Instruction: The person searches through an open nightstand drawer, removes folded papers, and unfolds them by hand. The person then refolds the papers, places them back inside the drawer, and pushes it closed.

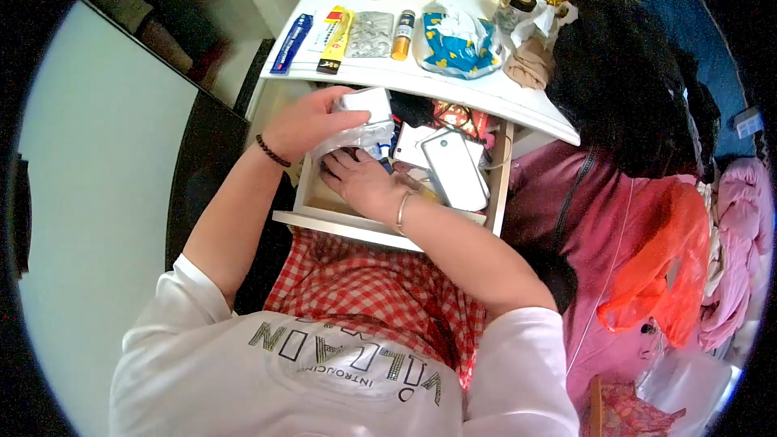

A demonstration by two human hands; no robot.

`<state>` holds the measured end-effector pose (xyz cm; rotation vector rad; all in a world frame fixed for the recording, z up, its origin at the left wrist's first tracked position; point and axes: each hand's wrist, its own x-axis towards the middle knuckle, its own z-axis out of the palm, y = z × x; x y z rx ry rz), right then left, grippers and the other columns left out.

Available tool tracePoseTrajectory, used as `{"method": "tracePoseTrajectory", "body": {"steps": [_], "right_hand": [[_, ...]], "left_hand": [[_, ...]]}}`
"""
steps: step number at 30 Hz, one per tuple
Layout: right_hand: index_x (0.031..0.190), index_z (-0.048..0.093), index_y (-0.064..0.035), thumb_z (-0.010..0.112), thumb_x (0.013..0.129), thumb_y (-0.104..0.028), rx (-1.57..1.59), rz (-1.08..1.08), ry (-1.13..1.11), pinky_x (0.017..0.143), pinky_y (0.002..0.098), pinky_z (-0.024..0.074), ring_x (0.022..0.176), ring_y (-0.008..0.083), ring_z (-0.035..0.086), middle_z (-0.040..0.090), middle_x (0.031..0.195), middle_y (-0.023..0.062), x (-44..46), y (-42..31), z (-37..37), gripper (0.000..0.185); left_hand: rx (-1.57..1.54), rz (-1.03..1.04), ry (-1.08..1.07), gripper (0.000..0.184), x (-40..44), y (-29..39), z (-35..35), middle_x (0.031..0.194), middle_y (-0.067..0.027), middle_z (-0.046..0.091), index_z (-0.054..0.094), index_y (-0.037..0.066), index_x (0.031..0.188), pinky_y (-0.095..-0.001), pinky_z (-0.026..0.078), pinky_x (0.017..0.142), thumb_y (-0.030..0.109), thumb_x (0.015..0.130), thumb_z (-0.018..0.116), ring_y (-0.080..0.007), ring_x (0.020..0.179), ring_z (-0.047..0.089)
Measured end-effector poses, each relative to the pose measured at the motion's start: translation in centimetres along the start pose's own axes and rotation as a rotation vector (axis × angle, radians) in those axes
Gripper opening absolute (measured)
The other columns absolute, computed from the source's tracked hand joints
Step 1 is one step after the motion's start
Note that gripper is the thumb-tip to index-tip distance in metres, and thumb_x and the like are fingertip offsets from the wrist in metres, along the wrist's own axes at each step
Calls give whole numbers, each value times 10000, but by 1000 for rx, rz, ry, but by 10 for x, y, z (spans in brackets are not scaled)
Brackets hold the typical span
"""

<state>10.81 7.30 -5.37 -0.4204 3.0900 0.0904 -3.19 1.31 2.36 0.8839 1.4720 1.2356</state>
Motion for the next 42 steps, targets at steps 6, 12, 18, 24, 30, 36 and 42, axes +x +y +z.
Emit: {"method": "tracePoseTrajectory", "body": {"steps": [6,12,18,24,30,36,42], "right_hand": [[1174,525,-129,497,791,-124,-20,57,-128,1009,371,291,1246,250,347,461,1252,87,1,-5,-19,385],[1006,584,-48,536,745,-133,46,84,49,923,376,360,1131,236,440,528,1110,96,-34,16,-27,278],[799,595,-40,564,699,-140,-67,161,38,834,348,395,992,225,496,556,977,98,-51,22,-17,145],[790,610,-51,542,696,-123,-75,254,-98,814,349,410,915,224,544,578,832,86,-22,10,-29,137],[929,607,-32,502,775,-94,80,321,-167,626,344,506,744,253,661,666,820,129,24,4,12,196],[934,595,-23,485,792,-87,114,409,-90,650,369,509,756,276,652,651,843,153,34,-3,13,191],[858,583,-43,506,819,-170,600,460,-63,670,424,485,718,348,608,624,820,171,-8,1,-8,154]], "left_hand": [[-151,51,-44,409,6,-2,4,921,-84,625,574,-43,1049,-255,470,693,232,766,682,-120,807,574],[-181,82,-135,408,5,1,-5,1057,-97,599,494,-47,1183,-251,474,800,135,840,618,-119,924,572],[-254,89,-138,417,10,-3,-4,1062,-96,598,487,-53,1188,-248,475,811,136,842,620,-122,931,574],[-189,8,-121,380,16,-7,-9,1028,-75,604,516,-39,1154,-236,471,788,182,859,606,-105,893,574],[-344,14,-169,372,16,-7,-9,1020,-66,604,520,-49,1134,-229,463,790,191,862,604,-95,894,566],[-383,24,-171,371,12,-1,-6,1031,-71,601,517,-53,1137,-229,463,794,169,856,611,-98,905,565],[-374,52,-132,361,12,1,-3,978,-91,612,554,-64,1064,-248,481,743,191,823,636,-122,857,579]]}}
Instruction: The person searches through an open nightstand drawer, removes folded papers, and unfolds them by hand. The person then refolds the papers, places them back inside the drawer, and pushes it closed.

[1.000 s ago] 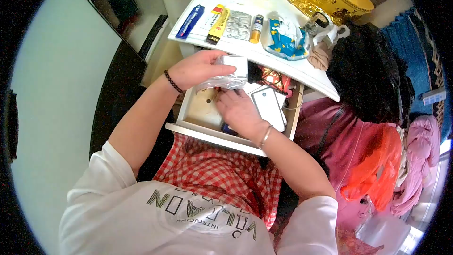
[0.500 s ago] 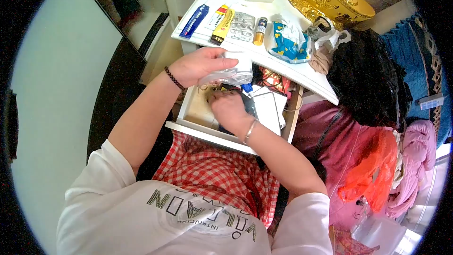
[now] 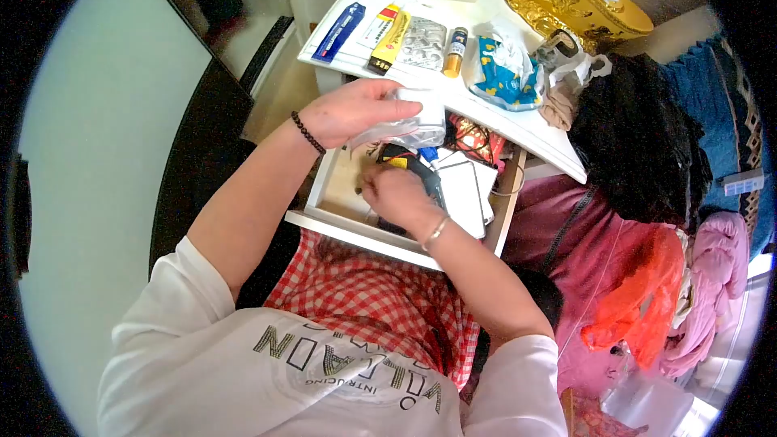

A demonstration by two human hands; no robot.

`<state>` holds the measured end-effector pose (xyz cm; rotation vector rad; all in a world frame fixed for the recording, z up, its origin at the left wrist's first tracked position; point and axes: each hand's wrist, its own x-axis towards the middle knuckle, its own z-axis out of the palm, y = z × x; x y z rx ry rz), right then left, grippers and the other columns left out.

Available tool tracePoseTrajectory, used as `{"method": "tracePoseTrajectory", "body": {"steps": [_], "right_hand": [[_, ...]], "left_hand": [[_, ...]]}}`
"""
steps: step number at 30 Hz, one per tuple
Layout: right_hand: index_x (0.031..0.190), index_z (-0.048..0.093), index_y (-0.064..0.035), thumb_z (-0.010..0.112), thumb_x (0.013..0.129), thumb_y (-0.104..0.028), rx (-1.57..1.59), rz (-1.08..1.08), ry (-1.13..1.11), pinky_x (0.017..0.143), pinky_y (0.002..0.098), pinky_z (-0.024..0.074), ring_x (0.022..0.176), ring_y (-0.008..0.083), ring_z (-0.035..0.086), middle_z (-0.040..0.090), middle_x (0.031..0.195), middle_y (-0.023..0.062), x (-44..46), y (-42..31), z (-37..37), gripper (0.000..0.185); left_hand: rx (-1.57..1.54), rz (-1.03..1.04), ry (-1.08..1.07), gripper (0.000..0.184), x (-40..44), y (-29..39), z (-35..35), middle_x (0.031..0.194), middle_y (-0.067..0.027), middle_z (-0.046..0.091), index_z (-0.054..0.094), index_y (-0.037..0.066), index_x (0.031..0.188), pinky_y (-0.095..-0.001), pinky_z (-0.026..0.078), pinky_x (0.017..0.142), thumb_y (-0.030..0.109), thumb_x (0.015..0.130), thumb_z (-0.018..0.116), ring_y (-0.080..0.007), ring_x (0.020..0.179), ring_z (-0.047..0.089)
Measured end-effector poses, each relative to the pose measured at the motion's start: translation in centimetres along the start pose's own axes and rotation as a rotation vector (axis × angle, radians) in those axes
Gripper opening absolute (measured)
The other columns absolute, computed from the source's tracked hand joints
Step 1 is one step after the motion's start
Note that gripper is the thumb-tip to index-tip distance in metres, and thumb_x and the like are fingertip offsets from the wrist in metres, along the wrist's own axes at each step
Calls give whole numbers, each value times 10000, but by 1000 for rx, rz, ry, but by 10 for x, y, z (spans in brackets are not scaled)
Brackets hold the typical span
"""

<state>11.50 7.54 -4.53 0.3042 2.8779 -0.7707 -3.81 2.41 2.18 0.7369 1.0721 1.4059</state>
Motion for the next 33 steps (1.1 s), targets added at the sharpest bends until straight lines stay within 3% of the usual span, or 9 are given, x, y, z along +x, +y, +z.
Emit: {"method": "tracePoseTrajectory", "body": {"steps": [3,5,7,10,19,26,29,31,33], "right_hand": [[842,582,-45,554,807,-221,135,99,-27,673,430,470,729,361,592,615,820,186,-12,8,-8,182],[877,592,-26,570,813,-212,199,143,-58,670,373,478,727,290,616,629,807,155,-16,7,-14,198],[912,598,-1,581,817,-181,809,262,-137,672,293,480,731,177,620,644,817,101,-18,11,-16,205],[929,594,4,534,851,-118,939,296,-178,641,215,440,694,73,526,614,800,29,-23,10,-27,156],[936,601,-15,573,857,-129,1255,241,-198,693,201,447,760,87,563,640,859,41,-28,21,-22,141],[929,628,-27,613,844,-206,1035,279,-236,683,210,449,764,79,574,644,849,23,-27,20,-16,199],[910,625,-19,612,833,-187,892,272,-270,671,261,467,742,155,611,659,833,69,-29,21,-8,185],[901,618,-19,604,815,-149,452,40,-173,695,331,477,762,273,622,651,839,134,-34,10,-9,157],[899,621,-36,593,803,-127,441,91,-221,740,373,469,816,344,595,629,866,171,-38,6,-10,135]], "left_hand": [[86,-54,6,350,-2,3,1,989,-52,605,529,-35,1114,-226,476,733,198,863,601,-87,835,566],[66,-72,8,348,-3,4,2,979,-49,607,531,-32,1112,-221,475,721,201,863,600,-86,831,566],[46,-91,17,346,-3,2,3,969,-47,610,533,-28,1110,-216,473,709,204,863,599,-85,827,565],[113,9,31,407,-1,-14,0,960,-90,614,561,-59,1061,-253,473,719,259,817,633,-128,834,572],[414,-98,-25,363,1,-18,-6,930,-63,623,538,-48,1092,-217,468,701,211,849,612,-88,817,568],[561,-89,-44,372,0,-18,-4,924,-74,628,534,-48,1088,-224,466,693,210,835,626,-93,812,568],[699,-62,-38,387,0,-20,-6,913,-84,632,536,-38,1091,-237,464,697,224,823,633,-101,814,569],[804,-37,-27,398,-1,-20,-7,902,-88,633,539,-30,1092,-245,463,702,239,816,636,-106,813,570],[945,26,-28,421,-3,-19,-7,866,-94,623,552,-16,1083,-258,462,701,283,800,639,-120,787,570]]}}
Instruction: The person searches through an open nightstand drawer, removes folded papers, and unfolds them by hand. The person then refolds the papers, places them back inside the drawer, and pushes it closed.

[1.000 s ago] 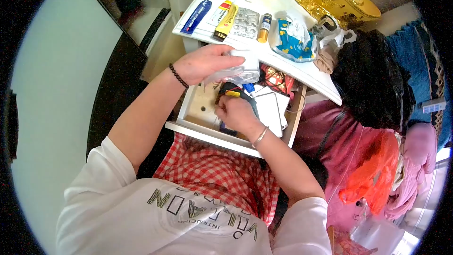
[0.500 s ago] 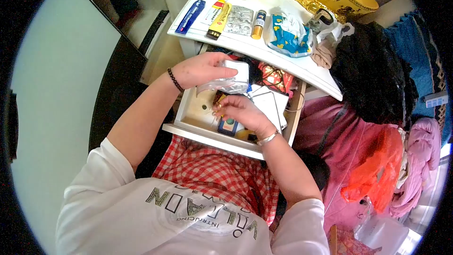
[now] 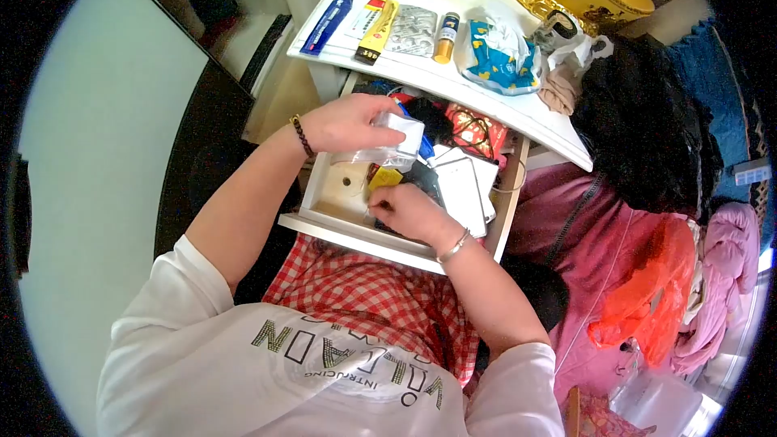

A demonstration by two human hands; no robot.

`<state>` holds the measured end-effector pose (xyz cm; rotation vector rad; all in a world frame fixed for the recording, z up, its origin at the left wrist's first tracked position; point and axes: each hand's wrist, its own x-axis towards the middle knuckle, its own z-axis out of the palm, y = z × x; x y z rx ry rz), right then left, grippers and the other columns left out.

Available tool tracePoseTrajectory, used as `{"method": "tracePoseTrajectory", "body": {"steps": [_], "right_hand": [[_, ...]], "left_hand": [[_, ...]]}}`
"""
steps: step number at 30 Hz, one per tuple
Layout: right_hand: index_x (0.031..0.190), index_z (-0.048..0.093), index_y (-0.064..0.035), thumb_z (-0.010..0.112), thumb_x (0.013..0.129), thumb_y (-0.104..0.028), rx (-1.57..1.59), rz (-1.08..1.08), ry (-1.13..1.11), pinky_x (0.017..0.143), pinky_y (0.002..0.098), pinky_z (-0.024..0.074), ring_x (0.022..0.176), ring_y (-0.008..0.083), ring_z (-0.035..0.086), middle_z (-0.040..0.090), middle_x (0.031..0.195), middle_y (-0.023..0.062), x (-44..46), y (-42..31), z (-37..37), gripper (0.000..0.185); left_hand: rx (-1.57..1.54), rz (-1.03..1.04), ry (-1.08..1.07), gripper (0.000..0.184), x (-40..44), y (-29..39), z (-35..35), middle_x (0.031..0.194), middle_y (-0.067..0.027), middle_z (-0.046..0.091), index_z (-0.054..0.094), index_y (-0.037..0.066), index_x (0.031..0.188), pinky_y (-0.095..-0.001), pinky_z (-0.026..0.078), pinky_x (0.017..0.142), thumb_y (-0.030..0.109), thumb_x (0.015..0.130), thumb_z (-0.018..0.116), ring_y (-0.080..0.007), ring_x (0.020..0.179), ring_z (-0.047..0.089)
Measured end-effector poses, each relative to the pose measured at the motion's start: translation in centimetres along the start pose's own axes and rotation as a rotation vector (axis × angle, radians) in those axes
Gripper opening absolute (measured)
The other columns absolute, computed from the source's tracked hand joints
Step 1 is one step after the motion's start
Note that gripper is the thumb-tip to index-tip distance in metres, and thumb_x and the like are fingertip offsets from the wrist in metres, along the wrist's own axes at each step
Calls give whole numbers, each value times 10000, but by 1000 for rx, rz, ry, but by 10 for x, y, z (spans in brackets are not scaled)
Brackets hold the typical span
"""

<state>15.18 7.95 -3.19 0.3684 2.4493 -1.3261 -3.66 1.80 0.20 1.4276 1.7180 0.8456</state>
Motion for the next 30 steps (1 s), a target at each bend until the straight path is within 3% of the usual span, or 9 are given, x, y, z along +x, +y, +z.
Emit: {"method": "tracePoseTrajectory", "body": {"steps": [2,6,8,10,14,16,22,27,30], "right_hand": [[907,615,-6,570,846,-114,-13,-71,43,617,272,474,613,159,595,626,709,111,1,7,5,132],[894,618,-14,578,842,-155,-6,-47,54,620,312,481,633,210,613,634,722,122,2,7,5,156],[864,621,-14,575,829,-187,-421,-251,35,629,364,483,669,267,616,628,752,142,2,-1,7,183],[839,625,-12,581,802,-179,-484,-245,113,642,378,484,693,285,616,629,773,139,10,-13,12,177],[819,662,-35,540,795,-130,-856,-401,308,699,365,496,787,283,627,652,812,136,40,-8,14,156],[777,671,-43,546,769,-88,-968,-312,143,684,360,500,801,271,636,659,814,128,53,-13,12,133],[886,656,-8,536,781,-80,-1211,-200,-343,699,371,512,818,262,647,655,860,146,64,-29,9,175],[1045,569,-43,527,782,-68,-933,-637,175,693,354,506,738,280,632,628,810,116,57,-2,-17,268],[1107,539,-57,506,799,-58,-655,-614,395,678,352,508,754,257,629,617,797,120,55,-12,-21,310]], "left_hand": [[64,24,5,424,-3,2,-4,852,-97,621,557,-14,1077,-264,464,690,295,798,635,-127,771,570],[64,-29,55,427,-16,19,-21,784,-99,609,560,-12,1074,-271,454,623,306,798,630,-134,701,556],[72,-14,107,430,-19,16,-24,725,-86,588,562,-5,1075,-271,430,574,313,795,632,-135,650,529],[9,4,152,484,-18,14,-25,888,-209,624,597,-24,1007,-354,474,740,374,732,621,-311,831,608],[77,7,154,482,-19,16,-22,903,-207,625,597,-24,1012,-355,474,754,366,730,621,-313,842,606],[70,39,137,430,-17,12,-20,762,-95,610,560,-21,1067,-269,441,606,299,791,639,-130,677,538],[3,40,121,426,-18,11,-19,795,-106,624,553,-16,1085,-273,452,635,288,798,639,-136,705,552],[36,38,127,408,-17,12,-20,870,-116,638,553,-19,1081,-272,473,694,266,801,637,-141,769,582],[-5,78,144,400,-16,8,-21,890,-115,637,556,-19,1077,-274,478,709,259,802,635,-142,791,587]]}}
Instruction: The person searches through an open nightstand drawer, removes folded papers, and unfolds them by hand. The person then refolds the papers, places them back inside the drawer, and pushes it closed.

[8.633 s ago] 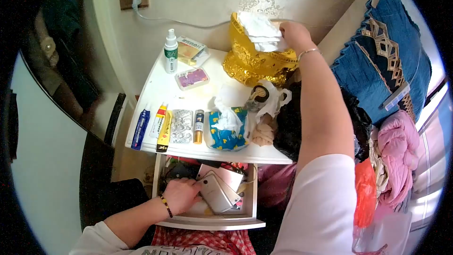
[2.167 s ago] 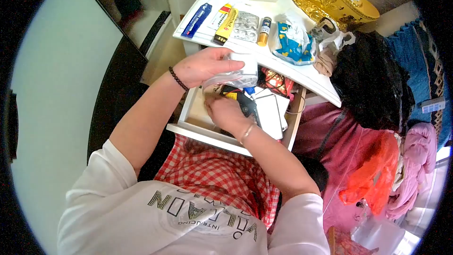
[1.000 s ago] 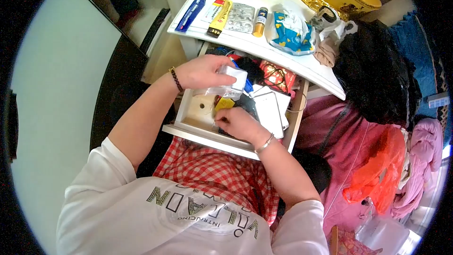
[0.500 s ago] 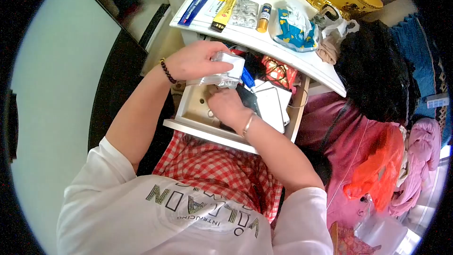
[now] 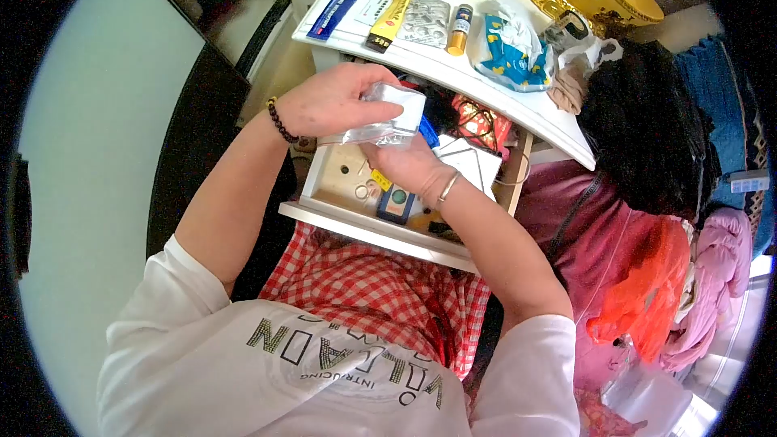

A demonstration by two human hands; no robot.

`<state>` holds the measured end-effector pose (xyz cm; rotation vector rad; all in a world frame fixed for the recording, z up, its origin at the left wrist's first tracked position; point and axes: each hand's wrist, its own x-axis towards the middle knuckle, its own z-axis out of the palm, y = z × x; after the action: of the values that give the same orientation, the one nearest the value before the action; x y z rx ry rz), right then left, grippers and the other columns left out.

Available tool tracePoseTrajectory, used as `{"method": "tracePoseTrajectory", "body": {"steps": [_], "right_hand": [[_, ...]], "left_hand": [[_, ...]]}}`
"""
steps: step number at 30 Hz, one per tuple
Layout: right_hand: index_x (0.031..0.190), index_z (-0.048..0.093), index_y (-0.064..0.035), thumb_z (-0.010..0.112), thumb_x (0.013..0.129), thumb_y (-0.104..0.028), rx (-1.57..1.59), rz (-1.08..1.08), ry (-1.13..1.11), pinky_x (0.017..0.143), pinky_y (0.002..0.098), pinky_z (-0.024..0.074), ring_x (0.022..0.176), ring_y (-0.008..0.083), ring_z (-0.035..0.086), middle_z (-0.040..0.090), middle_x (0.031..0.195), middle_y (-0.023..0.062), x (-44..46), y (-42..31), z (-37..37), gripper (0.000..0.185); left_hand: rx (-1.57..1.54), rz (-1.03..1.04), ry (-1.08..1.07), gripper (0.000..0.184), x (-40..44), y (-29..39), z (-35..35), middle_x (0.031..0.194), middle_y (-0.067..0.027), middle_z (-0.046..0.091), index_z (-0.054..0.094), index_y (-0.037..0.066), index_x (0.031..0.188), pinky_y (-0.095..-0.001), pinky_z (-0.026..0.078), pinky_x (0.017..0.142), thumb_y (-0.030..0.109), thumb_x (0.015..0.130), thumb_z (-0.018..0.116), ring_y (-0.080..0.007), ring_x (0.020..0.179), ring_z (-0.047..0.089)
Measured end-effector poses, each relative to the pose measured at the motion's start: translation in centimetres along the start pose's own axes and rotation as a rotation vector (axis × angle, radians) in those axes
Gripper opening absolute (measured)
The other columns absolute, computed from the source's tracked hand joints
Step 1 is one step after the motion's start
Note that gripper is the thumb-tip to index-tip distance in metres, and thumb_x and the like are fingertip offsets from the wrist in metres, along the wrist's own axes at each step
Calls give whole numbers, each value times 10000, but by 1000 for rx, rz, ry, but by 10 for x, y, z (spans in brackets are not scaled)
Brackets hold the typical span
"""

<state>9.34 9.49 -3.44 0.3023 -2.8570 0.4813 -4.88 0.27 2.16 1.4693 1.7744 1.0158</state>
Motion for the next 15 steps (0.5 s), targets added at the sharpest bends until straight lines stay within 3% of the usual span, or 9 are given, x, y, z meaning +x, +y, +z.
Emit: {"method": "tracePoseTrajectory", "body": {"steps": [1,3,6,8,10,14,15], "right_hand": [[1107,539,-57,506,799,-58,2,0,-1,678,352,508,754,257,629,617,797,120,-2,-2,1,310],[1045,572,-35,521,783,-78,-188,-85,-262,658,351,508,774,240,629,618,804,119,-9,-3,7,270],[994,580,-10,538,755,-80,-346,-115,-359,639,347,506,757,240,632,618,832,113,-8,-9,37,252],[1002,566,19,540,742,-74,-350,-166,-435,638,339,506,776,246,631,609,894,125,2,-13,34,277],[1034,554,24,539,743,-70,-375,-162,-653,644,331,507,790,248,629,595,964,147,9,-12,30,306],[1005,575,20,544,740,-75,-200,-42,-581,654,314,508,838,232,623,576,1048,164,-4,-1,41,283],[1014,570,19,544,740,-75,-277,-56,-555,674,312,507,861,231,617,570,1070,163,-5,-6,42,290]], "left_hand": [[9,9,0,392,-1,3,-1,898,-114,636,558,-19,1075,-275,479,715,254,803,635,-142,799,588],[25,-11,-9,385,-1,8,-1,895,-113,636,560,-18,1072,-276,479,712,247,803,635,-139,800,587],[44,-42,-22,375,1,11,1,888,-111,636,561,-19,1069,-277,478,705,236,805,636,-135,798,585],[49,-56,-28,372,2,8,3,884,-112,636,560,-19,1070,-276,478,702,232,806,636,-133,795,584],[-24,-53,-33,378,4,1,6,862,-105,635,559,-21,1071,-269,476,688,238,807,635,-125,779,580],[-61,-46,-26,379,2,-5,7,843,-96,634,558,-23,1071,-263,476,680,240,808,634,-122,754,579],[-54,-37,-12,442,1,-2,7,856,-143,631,574,-22,1054,-301,478,697,312,771,633,-203,771,594]]}}
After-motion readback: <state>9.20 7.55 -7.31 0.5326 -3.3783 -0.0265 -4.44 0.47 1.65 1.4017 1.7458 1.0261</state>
